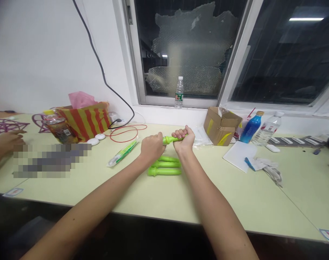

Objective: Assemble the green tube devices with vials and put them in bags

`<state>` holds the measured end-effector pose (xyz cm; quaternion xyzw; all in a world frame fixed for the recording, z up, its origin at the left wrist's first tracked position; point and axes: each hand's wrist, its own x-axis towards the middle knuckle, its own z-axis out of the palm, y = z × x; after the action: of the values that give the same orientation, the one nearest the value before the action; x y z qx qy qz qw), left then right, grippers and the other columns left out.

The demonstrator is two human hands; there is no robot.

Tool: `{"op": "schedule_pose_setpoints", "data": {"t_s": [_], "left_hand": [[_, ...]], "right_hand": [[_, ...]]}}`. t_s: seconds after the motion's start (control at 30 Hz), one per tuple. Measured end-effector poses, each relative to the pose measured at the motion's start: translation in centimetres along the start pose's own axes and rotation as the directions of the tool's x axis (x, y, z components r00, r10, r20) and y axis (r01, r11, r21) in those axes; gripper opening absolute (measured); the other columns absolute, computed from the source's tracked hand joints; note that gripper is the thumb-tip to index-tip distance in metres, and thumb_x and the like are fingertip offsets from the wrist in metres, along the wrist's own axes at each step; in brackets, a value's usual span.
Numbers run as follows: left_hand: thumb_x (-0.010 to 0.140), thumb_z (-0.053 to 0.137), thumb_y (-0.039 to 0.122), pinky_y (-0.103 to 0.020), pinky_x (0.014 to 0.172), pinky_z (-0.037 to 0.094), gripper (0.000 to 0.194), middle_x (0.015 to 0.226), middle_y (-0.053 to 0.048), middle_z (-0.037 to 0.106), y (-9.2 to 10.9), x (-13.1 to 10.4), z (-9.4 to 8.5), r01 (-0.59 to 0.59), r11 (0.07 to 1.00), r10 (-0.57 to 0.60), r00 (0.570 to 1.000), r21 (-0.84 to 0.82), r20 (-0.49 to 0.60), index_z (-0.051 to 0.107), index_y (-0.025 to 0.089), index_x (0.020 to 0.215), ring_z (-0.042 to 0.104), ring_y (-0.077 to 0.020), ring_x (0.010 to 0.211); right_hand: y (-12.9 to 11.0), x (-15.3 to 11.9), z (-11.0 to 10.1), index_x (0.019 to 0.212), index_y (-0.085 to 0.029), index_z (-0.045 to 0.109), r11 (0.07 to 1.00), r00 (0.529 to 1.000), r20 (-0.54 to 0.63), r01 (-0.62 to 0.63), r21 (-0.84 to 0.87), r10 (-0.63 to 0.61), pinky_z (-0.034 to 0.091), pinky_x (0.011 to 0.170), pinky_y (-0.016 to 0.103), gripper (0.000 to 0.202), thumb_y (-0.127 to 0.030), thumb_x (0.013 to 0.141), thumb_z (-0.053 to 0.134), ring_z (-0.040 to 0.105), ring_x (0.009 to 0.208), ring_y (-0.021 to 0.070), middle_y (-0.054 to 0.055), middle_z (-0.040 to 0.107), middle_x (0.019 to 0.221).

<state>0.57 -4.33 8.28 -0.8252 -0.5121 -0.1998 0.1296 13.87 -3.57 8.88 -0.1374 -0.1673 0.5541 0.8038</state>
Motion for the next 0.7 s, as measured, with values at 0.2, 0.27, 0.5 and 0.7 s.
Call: {"op": "schedule_pose_setpoints", "data": {"t_s": [0.2, 0.27, 0.5, 0.7], "left_hand": [[0.081, 0.052, 0.026, -0.036, 0.072, 0.045, 0.023, 0.085, -0.015, 0.068, -0.3, 0.5, -0.2, -0.031, 0.998, 0.037, 0.994, -0.061, 0.102, 0.064, 0.014, 0.095, 0.067, -0.03, 0.084], [0.077, 0.053, 0.028, -0.034, 0.066, 0.044, 0.018, 0.082, -0.014, 0.068, -0.5, 0.7, -0.1, -0.014, 0.99, 0.033, 0.99, -0.138, 0.138, 0.064, 0.016, 0.084, 0.066, -0.0277, 0.078], [0.063, 0.063, 0.026, -0.024, 0.043, 0.027, 0.019, 0.053, 0.002, 0.046, -1.9, 0.1, -0.5, 0.197, 0.741, 0.099, 0.914, -0.642, 0.394, 0.045, 0.019, 0.059, 0.04, -0.0095, 0.045], [0.062, 0.067, 0.026, -0.022, 0.036, 0.017, 0.036, 0.047, 0.005, 0.033, -1.7, -0.6, -1.6, 0.506, 0.418, 0.27, 0.724, -0.755, 0.635, 0.033, 0.021, 0.055, 0.027, -0.0053, 0.039]], "right_hand": [[-0.4, 0.5, -1.0, 0.058, -0.019, 0.012, 0.999, 0.998, 0.06, 0.018, -0.029, -0.016, 0.03, 0.039, 0.022, 0.05, -0.029, 0.086, 0.052, 0.018, 0.034, 0.0067, -0.008, 0.016, 0.039], [-0.5, 0.5, -1.1, 0.057, -0.019, 0.012, 1.0, 0.995, 0.099, -0.001, -0.027, 0.003, 0.029, 0.039, 0.022, 0.05, -0.029, 0.086, 0.052, 0.017, 0.034, 0.0068, -0.009, 0.016, 0.038], [-0.7, -0.3, -0.7, 0.056, -0.021, 0.013, 0.994, 0.951, 0.288, -0.098, -0.053, 0.109, 0.026, 0.037, 0.022, 0.05, -0.026, 0.089, 0.05, 0.017, 0.033, 0.0075, -0.009, 0.016, 0.038], [-1.2, -0.5, -0.9, 0.056, -0.021, 0.012, 0.986, 0.92, 0.356, -0.14, -0.086, 0.161, 0.024, 0.037, 0.022, 0.051, -0.029, 0.092, 0.047, 0.014, 0.033, 0.0077, -0.009, 0.014, 0.038]]}}
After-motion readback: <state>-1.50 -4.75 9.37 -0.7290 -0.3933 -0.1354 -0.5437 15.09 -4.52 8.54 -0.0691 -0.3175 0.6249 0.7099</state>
